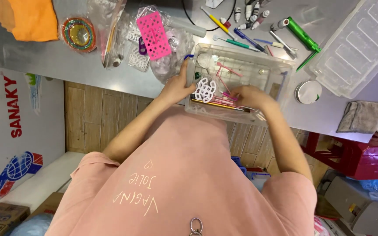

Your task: Organize various cake and cookie decorating tools, cutters, and accessories into storage containers.

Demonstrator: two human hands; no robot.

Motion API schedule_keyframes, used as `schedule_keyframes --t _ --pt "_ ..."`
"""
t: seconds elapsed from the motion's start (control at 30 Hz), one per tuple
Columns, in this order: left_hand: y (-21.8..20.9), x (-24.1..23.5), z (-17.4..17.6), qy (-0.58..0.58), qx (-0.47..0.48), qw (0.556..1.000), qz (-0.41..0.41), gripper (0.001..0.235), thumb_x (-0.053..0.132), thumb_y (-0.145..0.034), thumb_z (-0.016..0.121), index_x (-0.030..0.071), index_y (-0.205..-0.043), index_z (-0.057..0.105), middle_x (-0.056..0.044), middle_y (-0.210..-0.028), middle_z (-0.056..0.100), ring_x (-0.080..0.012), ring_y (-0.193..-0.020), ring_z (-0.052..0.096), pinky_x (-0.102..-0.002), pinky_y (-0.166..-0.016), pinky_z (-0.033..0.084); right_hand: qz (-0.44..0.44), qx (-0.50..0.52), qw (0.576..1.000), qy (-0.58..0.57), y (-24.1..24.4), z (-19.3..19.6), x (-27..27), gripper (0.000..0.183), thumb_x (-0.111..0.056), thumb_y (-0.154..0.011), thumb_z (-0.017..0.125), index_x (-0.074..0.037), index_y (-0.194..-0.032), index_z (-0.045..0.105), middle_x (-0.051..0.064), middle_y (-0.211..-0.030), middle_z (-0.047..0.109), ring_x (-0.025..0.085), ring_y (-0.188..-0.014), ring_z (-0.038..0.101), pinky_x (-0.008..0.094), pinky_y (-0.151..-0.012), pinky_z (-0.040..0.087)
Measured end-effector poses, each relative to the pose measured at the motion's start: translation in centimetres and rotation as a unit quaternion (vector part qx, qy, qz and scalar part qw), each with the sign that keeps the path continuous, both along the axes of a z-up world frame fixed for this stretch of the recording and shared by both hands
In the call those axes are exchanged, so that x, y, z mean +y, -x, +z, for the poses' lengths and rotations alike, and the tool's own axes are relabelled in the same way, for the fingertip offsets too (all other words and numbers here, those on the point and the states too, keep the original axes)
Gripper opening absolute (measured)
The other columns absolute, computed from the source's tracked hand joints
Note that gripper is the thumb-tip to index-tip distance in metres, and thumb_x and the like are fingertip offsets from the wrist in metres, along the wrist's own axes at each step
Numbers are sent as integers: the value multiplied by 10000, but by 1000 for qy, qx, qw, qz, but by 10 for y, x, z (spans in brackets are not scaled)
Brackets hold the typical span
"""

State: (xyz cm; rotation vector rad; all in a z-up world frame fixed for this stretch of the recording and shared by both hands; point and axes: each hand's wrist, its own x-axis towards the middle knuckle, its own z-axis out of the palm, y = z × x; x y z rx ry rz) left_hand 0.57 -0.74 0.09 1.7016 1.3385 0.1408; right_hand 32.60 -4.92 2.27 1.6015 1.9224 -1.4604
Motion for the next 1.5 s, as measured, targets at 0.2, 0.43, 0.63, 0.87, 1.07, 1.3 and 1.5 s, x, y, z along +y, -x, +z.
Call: schedule_keyframes --t 0.2,0.43,0.63,0.87,1.07,1.3,1.5 --pt "2 -3 -22 -41 -13 999 -13 1047 353 -844 688 4 -1605 60 -272 -814 702 -469 -788 702 -522 -746 557 8 -60 998 -17 27 -19 -11 547 -276 -691 833 -97 -1155 603 156 -1025 745 331 -975 698 450 -820 537" --pt "2 -3 -9 -41 -37 998 -14 1011 337 -874 669 -14 -1600 59 -280 -796 699 -466 -766 701 -532 -741 549 75 18 997 12 25 -92 -17 565 -415 -708 771 -55 -1129 659 181 -1032 725 330 -967 682 433 -832 522" --pt "-1 -4 -6 -33 -33 998 -31 1019 330 -877 643 -21 -1606 24 -285 -742 683 -466 -724 684 -528 -714 547 174 -35 983 50 31 -77 -3 457 -406 -749 706 -87 -1074 751 148 -939 752 302 -904 689 445 -827 531" --pt "1 -5 -19 -54 -54 996 -39 993 332 -884 655 -20 -1599 61 -294 -802 684 -475 -754 688 -533 -714 545 -17 7 990 141 -14 10 23 431 -258 -876 632 -138 -1289 655 66 -936 726 210 -768 682 365 -665 566" --pt "5 -7 -9 -39 -56 997 -28 999 322 -876 669 17 -1613 67 -291 -820 698 -479 -781 690 -537 -723 539 -219 152 964 -3 -93 99 41 271 -141 -965 584 -81 -1217 664 -3 -768 576 78 -578 523 267 -463 398" --pt "6 -6 -4 -18 -22 999 -32 1005 340 -893 665 -3 -1613 54 -276 -790 688 -476 -777 687 -536 -719 532 -518 257 794 -187 -193 52 39 324 -256 -1160 641 -138 -916 466 -53 -638 446 60 -474 375 256 -458 289" --pt "6 -10 -3 -19 -16 999 -24 1012 351 -880 662 -12 -1608 60 -247 -764 688 -459 -775 692 -517 -727 539 -619 275 710 -193 -186 -96 44 279 -303 -1060 707 -180 -932 492 -55 -631 473 76 -471 423 257 -429 345"
